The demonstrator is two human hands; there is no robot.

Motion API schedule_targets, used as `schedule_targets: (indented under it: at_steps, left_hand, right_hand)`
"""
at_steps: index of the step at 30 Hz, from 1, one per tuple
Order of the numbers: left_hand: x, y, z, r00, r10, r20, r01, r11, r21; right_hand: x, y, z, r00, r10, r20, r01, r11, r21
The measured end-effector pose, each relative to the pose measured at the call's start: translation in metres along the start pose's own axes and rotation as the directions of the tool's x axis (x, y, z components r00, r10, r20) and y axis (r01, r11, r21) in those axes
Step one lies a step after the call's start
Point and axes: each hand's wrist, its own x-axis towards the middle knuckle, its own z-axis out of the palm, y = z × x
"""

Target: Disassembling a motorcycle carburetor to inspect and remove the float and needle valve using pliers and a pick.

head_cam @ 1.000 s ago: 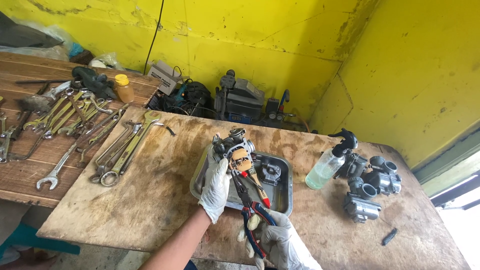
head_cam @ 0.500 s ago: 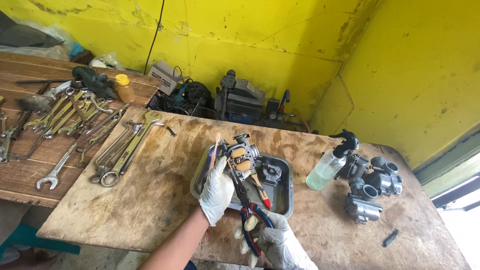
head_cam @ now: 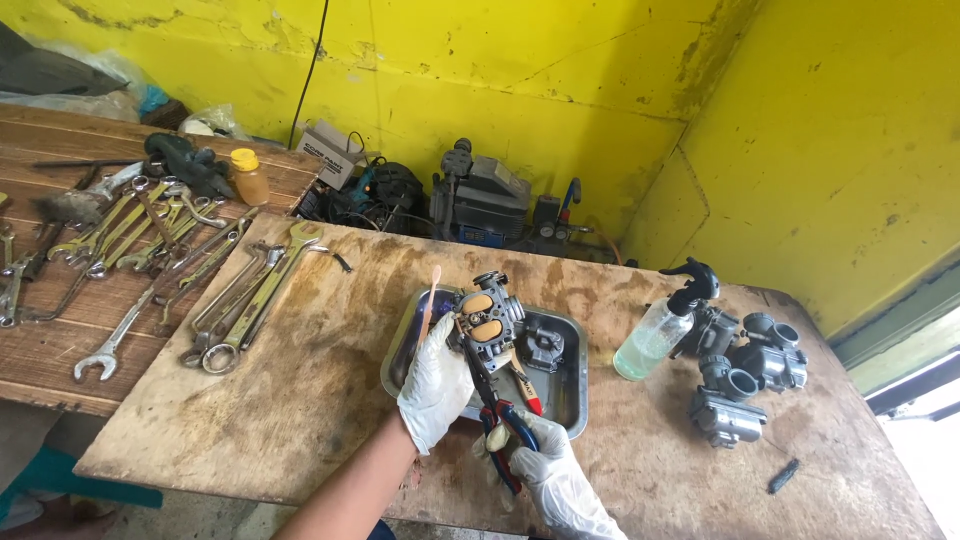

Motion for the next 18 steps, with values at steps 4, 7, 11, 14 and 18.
schedule_targets:
  at_steps: [4, 7, 11, 14, 18]
  left_hand:
    - [0.001, -0.002, -0.001, 1.0, -0.022, 0.005, 0.022, 1.0, -0.002]
    - [-0.003, 0.0, 0.004, 1.0, -0.017, 0.002, 0.017, 0.999, 0.031]
    - [-0.003, 0.0, 0.004, 0.999, -0.045, -0.009, 0.045, 0.999, 0.025]
    - [-0.002, 0.0, 0.002, 0.999, -0.05, 0.001, 0.05, 0.998, 0.024]
    - [0.0, -0.001, -0.001, 0.998, -0.064, 0.0, 0.064, 0.998, 0.005]
  right_hand:
    - [-0.002, -0.009, 0.01, 0.973, 0.136, -0.188, -0.149, 0.987, -0.054]
    - [-0.003, 0.007, -0.001, 0.973, 0.109, -0.204, -0.119, 0.992, -0.034]
    - [-0.003, 0.019, -0.013, 0.972, 0.129, -0.196, -0.109, 0.988, 0.113]
    - [-0.003, 0.015, -0.013, 0.979, 0.122, -0.166, -0.112, 0.991, 0.068]
    - [-0.002, 0.001, 0.001, 0.998, 0.011, -0.066, -0.014, 0.999, -0.04]
